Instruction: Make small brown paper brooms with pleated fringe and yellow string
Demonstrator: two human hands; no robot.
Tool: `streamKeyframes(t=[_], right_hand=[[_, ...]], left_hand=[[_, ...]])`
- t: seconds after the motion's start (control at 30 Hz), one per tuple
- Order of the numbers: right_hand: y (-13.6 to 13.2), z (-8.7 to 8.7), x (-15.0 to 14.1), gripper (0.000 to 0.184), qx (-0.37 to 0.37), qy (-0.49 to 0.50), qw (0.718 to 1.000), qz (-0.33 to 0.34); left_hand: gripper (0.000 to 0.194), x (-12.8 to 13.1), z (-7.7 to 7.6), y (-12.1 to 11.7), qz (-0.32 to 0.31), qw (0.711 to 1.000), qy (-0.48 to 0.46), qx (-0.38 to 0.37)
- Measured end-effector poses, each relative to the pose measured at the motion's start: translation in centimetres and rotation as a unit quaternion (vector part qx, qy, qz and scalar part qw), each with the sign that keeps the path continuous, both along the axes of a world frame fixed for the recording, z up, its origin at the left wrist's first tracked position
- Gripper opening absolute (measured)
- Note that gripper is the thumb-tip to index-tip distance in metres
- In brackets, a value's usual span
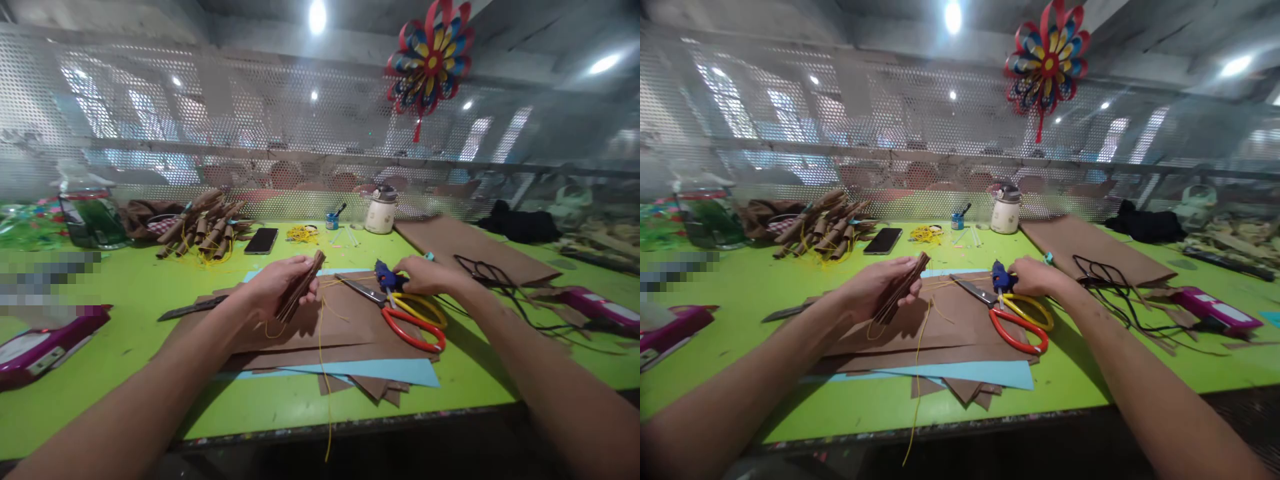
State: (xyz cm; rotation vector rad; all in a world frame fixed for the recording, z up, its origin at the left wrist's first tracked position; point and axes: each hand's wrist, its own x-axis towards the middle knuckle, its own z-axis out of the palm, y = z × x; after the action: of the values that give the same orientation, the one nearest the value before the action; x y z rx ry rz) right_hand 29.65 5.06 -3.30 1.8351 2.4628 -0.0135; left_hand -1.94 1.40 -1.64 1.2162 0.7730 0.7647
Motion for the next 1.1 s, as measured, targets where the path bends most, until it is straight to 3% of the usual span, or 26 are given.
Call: streamKeyframes(t=[0.17, 0.27, 0.33, 0.43, 0.5, 0.53, 0.63, 0.77, 0.93, 1.1], right_hand=[[0.3, -1.3, -0.1, 0.018, 0.006, 0.003, 1.000, -0.009], [-0.1, -0.7, 0.9, 0.023, 0.055, 0.020, 0.998, -0.026], [-0.8, 0.1, 1.6, 0.031, 0.110, 0.106, 0.986, -0.061], [-2.7, 1.4, 1.6, 0.041, 0.131, 0.367, 0.918, -0.081], [-4.2, 2.1, 0.7, 0.045, 0.083, 0.504, 0.860, -0.018], [-5.0, 2.3, 0.1, 0.045, 0.061, 0.529, 0.846, 0.013], [-6.6, 2.8, -1.6, 0.042, 0.017, 0.487, 0.868, 0.097], [-6.9, 2.5, -2.5, 0.040, 0.023, 0.402, 0.901, 0.162], [-6.7, 2.2, -2.5, 0.038, 0.038, 0.378, 0.909, 0.171], [-6.8, 2.2, -2.6, 0.038, 0.051, 0.379, 0.909, 0.166]], left_hand=[[0.010, 0.5, -0.2, -0.5, -0.015, 1.000, -0.010, -0.015], [0.011, 0.6, -0.2, -0.7, -0.015, 1.000, -0.009, -0.019], [0.011, 0.8, -0.2, -0.8, -0.016, 0.999, -0.010, -0.028], [0.014, 1.0, -0.3, -1.1, -0.033, 0.997, -0.030, -0.060], [0.014, 1.2, -0.4, -1.2, -0.045, 0.994, -0.045, -0.084], [0.014, 1.3, -0.5, -1.3, -0.049, 0.993, -0.049, -0.092], [0.015, 1.3, -0.7, -1.2, -0.058, 0.992, -0.038, -0.104], [0.018, 1.2, -1.1, -0.8, -0.067, 0.992, -0.015, -0.104], [0.014, 1.2, -1.0, -0.7, -0.072, 0.995, 0.005, -0.076], [0.013, 1.2, -1.2, -0.7, -0.068, 0.993, 0.004, -0.094]])
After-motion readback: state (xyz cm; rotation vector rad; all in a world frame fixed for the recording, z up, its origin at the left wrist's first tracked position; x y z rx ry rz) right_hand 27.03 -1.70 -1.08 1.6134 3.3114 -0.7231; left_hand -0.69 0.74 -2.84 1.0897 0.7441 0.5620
